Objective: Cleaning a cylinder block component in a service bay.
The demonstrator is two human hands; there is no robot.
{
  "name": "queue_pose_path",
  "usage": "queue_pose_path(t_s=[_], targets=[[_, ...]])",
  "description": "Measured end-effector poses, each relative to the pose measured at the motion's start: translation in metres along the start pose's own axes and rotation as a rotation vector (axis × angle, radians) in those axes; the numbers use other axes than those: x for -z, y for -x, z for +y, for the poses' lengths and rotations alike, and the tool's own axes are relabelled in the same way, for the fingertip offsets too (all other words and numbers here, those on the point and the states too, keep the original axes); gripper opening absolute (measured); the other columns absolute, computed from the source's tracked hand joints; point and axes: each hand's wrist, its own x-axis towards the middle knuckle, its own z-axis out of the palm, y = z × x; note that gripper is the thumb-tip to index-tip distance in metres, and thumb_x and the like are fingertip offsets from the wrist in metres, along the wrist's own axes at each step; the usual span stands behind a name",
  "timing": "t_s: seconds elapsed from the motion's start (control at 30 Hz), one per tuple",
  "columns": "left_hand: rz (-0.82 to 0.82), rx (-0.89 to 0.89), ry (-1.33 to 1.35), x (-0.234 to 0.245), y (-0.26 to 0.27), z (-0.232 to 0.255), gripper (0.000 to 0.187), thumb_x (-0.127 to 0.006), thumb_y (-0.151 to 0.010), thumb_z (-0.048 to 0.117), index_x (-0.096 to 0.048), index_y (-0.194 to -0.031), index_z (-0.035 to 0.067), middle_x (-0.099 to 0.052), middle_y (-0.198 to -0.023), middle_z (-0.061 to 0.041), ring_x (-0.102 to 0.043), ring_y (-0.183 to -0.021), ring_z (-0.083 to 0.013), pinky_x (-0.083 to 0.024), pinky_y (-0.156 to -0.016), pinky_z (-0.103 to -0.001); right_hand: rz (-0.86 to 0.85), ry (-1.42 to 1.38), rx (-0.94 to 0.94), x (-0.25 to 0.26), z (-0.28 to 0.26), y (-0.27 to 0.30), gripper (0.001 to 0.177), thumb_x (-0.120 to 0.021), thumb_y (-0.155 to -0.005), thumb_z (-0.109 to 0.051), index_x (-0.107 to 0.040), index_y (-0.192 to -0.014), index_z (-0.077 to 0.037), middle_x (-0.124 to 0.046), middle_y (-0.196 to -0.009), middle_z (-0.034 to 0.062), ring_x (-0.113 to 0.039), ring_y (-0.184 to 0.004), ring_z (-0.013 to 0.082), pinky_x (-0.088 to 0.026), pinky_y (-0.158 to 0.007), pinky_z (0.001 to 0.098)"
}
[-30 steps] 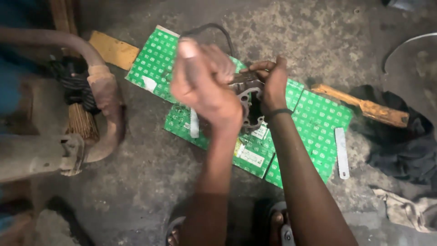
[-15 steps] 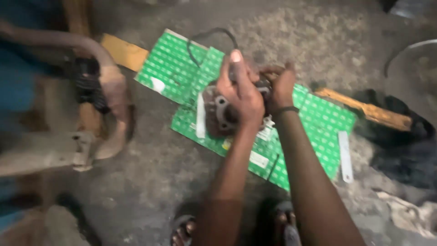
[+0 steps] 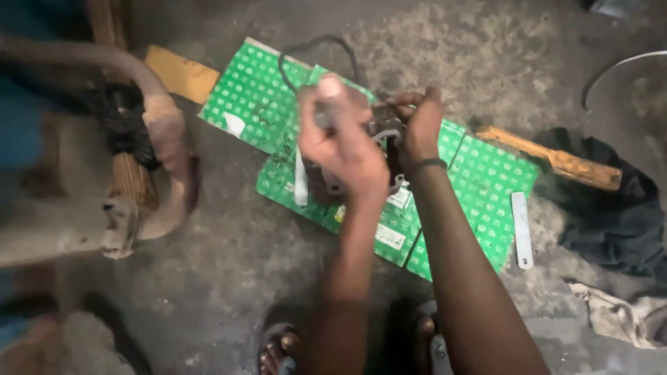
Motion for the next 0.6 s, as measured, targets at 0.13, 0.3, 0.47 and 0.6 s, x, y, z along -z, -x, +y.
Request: queue_pose_path(t_s=[0.13,0.3,0.47,0.6], targets=[[-0.064,-0.137,0.361,0.0,-0.003,0.008,0.038,-0.065,-0.115,0.027,-0.047,-0.09,0.005,-0.053,-0.073,-0.001,-0.048,-0.068,-0.0061,-0.04,-0.063,-0.027,0.021,-0.048,-0.05,-0.002,0.0,-0.003,0.065,-0.023,-0.099,-0.05,-0.061,-0.083,0.0,-0.076,-0.077,0.0249,-0.07,-0.07,0.0337,-0.059,-0.073,0.0429],[-0.172,0.112,0.109,-0.002,0.023,-0.09,0.029,-0.065,-0.11,0.02,-0.047,-0.092,0.006,-0.049,-0.073,0.004,-0.048,-0.067,-0.0034,-0.04,-0.058,-0.022,0.021,-0.034,-0.037,0.029,0.019,-0.047,0.067,-0.024,-0.102,-0.055,-0.063,-0.087,-0.002,-0.068,-0.074,0.017,-0.057,-0.066,0.0255,-0.051,-0.065,0.0423],[-0.268,0.199,0.049,0.013,0.012,-0.042,0.019,-0.061,-0.109,0.02,-0.051,-0.101,0.005,-0.062,-0.082,-0.001,-0.058,-0.072,-0.0072,-0.047,-0.063,-0.025,-0.025,0.016,0.081,0.026,0.021,-0.015,0.062,-0.028,-0.103,-0.052,-0.065,-0.094,-0.003,-0.073,-0.084,0.0162,-0.064,-0.075,0.0252,-0.052,-0.069,0.0402],[-0.268,-0.032,-0.443,0.03,-0.015,-0.002,0.019,-0.061,-0.111,0.022,-0.054,-0.108,0.004,-0.059,-0.085,-0.005,-0.054,-0.073,-0.0107,-0.047,-0.061,-0.03,-0.084,0.063,0.296,0.039,0.031,-0.003,0.062,-0.031,-0.104,-0.054,-0.065,-0.102,-0.002,-0.076,-0.099,0.0169,-0.069,-0.091,0.025,-0.054,-0.084,0.0357]])
